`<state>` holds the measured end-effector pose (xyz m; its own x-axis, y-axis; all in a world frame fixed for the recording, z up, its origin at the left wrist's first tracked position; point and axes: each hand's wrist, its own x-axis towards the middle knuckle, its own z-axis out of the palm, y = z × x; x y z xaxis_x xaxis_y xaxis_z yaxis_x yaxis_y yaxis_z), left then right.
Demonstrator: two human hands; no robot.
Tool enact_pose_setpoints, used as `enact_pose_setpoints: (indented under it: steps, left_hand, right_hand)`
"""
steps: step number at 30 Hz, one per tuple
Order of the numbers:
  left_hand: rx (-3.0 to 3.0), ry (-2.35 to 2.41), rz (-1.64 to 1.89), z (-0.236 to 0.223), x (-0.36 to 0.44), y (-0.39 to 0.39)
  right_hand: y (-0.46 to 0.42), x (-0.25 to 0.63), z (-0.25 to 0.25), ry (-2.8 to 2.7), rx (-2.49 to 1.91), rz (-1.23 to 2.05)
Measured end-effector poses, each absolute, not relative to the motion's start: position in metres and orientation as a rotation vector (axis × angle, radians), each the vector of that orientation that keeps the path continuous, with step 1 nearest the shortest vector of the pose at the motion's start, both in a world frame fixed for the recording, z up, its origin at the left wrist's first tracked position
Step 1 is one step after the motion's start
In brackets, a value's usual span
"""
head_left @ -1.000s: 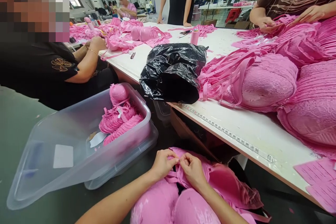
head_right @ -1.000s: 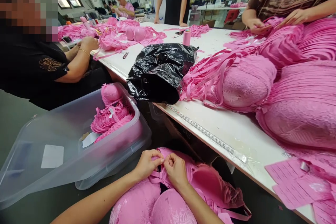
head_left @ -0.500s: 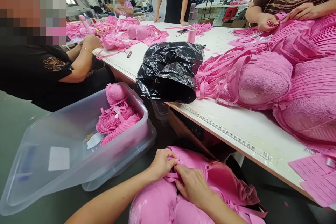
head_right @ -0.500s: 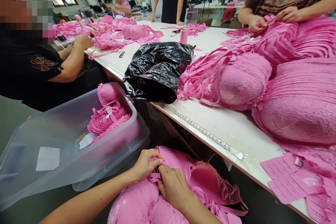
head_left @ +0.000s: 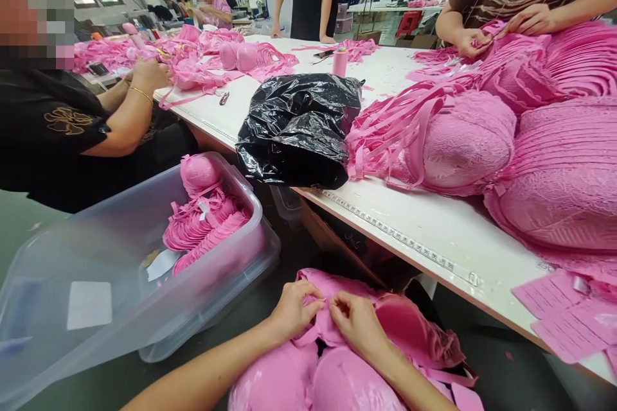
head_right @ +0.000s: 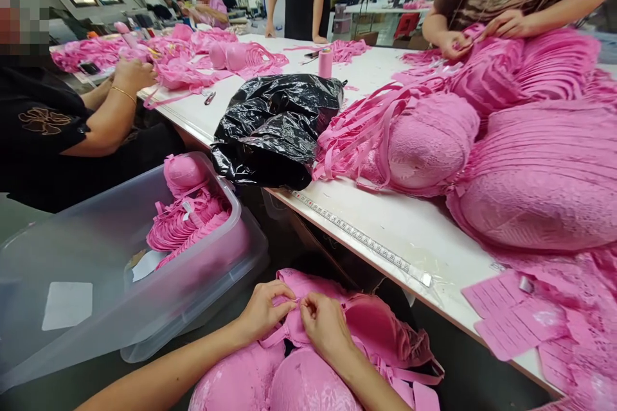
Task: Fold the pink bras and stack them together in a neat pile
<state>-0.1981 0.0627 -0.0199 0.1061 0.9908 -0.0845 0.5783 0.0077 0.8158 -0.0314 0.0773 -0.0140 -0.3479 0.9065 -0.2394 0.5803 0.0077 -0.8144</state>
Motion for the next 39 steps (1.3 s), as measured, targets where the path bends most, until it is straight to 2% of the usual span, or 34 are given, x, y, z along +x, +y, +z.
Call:
enact_pose_setpoints:
  steps: [4,14,22,27,31,34,39]
  left_hand:
    - [1.701,1.547,0.754,-0.023,-0.198,0.061]
    - [1.848,1.362,0.81,-0.041,-0.205,0.06]
    - [2.026,1.215,0.525,-0.02,-0.222,0.059]
    - [2.191,1.144,0.522,-0.029,-0.226,0.062]
    - [1.92,1.407,0.749,-0.041,-0.211,0.065]
    - [1.549,1.583,0.765,-0.042,-0.2,0.066]
    - [1.79,1.345,0.719,-0.027,-0.21,0.063]
  right_hand:
    - [0.081,-0.044,-0.02,-1.956,-1.725,1.197]
    - [0.086,-0.059,-0.032,-1.842,-1.829,1.234]
    - [0.08,-0.06,-0.032,-1.8,-1.784,1.269]
    - [0.078,-0.062,-0.032,-1.798,-1.707,1.269]
    - [0.08,-0.064,-0.032,-1.781,-1.674,1.267]
    - [0.08,-0.063,-0.032,-1.772,-1.675,1.266]
    - [0.079,-0.059,-0.034,-1.776,-1.65,1.295]
